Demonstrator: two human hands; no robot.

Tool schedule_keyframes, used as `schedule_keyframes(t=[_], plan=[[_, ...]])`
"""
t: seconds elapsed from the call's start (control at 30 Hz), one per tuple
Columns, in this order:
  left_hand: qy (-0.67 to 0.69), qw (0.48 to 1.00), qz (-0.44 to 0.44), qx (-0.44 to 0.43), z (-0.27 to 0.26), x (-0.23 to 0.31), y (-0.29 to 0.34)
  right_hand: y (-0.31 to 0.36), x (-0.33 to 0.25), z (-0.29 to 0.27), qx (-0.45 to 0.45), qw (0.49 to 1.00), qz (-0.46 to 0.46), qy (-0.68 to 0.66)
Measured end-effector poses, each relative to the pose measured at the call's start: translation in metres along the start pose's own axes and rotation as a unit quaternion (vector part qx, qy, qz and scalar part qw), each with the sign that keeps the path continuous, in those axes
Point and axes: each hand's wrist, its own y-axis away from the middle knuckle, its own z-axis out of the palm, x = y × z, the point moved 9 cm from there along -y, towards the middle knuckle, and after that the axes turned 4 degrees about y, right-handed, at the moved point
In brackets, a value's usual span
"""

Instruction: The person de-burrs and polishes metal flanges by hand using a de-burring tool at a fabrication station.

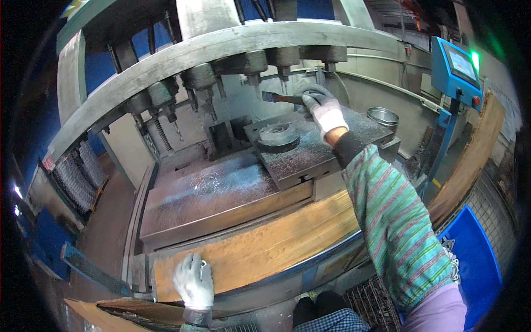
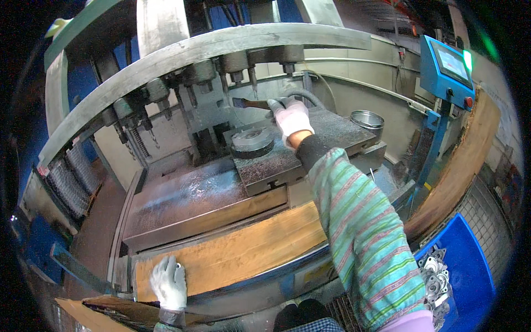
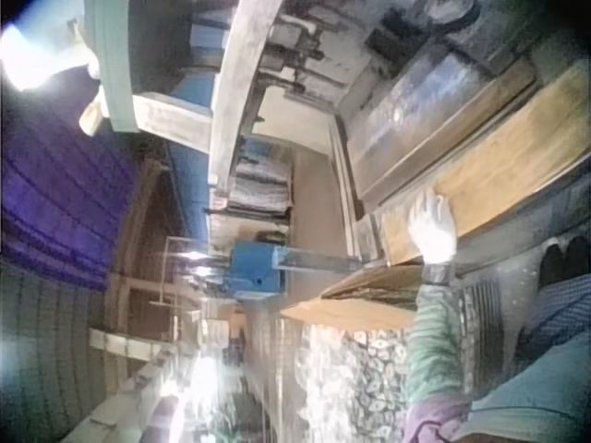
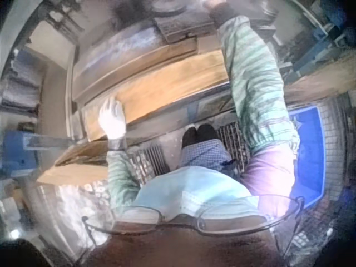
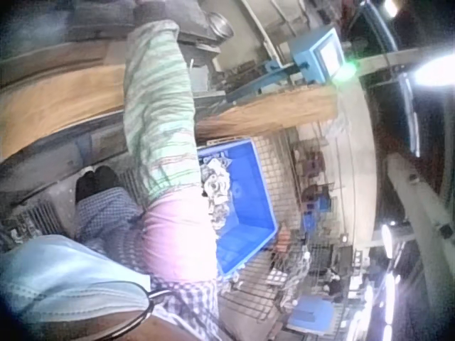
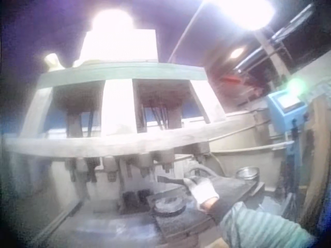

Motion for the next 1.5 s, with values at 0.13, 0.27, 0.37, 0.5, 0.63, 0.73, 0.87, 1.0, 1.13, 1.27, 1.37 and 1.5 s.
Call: schedule_keyframes(t=[0.13,0.27,0.37,0.5,0.63,0.73,0.87,1.0,1.13,1.27,1.37,1.5], plan=[[-0.021,0.999,-0.023,0.016,-0.01,-0.019,0.013,0.059,-0.059,-0.004,-0.123,0.99,0.0,-0.073],[-0.023,1.0,-0.021,0.0,-0.008,-0.024,0.014,0.09,-0.069,-0.001,-0.144,0.971,0.135,-0.138],[-0.009,1.0,-0.016,-0.005,-0.006,-0.014,0.006,0.085,-0.084,0.023,-0.146,0.988,0.044,-0.034],[-0.002,1.0,-0.001,0.0,-0.005,-0.011,0.004,0.085,-0.063,0.063,-0.128,0.988,0.083,-0.01],[-0.007,1.0,-0.017,0.011,-0.012,-0.021,0.012,0.132,-0.084,0.045,-0.153,0.951,0.184,-0.198],[-0.011,1.0,-0.029,0.005,-0.012,-0.025,0.013,0.152,-0.095,0.034,-0.183,0.961,0.143,-0.147],[-0.011,0.999,-0.029,0.008,-0.011,-0.03,0.016,0.149,-0.117,0.081,-0.187,0.972,0.116,-0.083],[0.01,1.0,-0.014,0.011,-0.006,-0.019,0.008,0.127,-0.095,0.113,-0.066,0.992,-0.038,0.097],[0.01,1.0,-0.017,0.024,-0.014,-0.029,0.014,0.174,-0.109,0.111,-0.183,0.969,0.122,-0.117],[-0.001,1.0,-0.024,0.016,-0.013,-0.035,0.017,0.21,-0.183,0.111,-0.187,0.962,-0.199,0.02],[0.01,1.0,-0.022,0.015,-0.011,-0.03,0.013,0.209,-0.195,0.168,-0.246,0.965,-0.088,-0.017],[0.008,0.999,0.001,0.035,-0.013,-0.024,0.014,0.2,-0.191,0.201,-0.25,0.962,-0.035,0.107]])
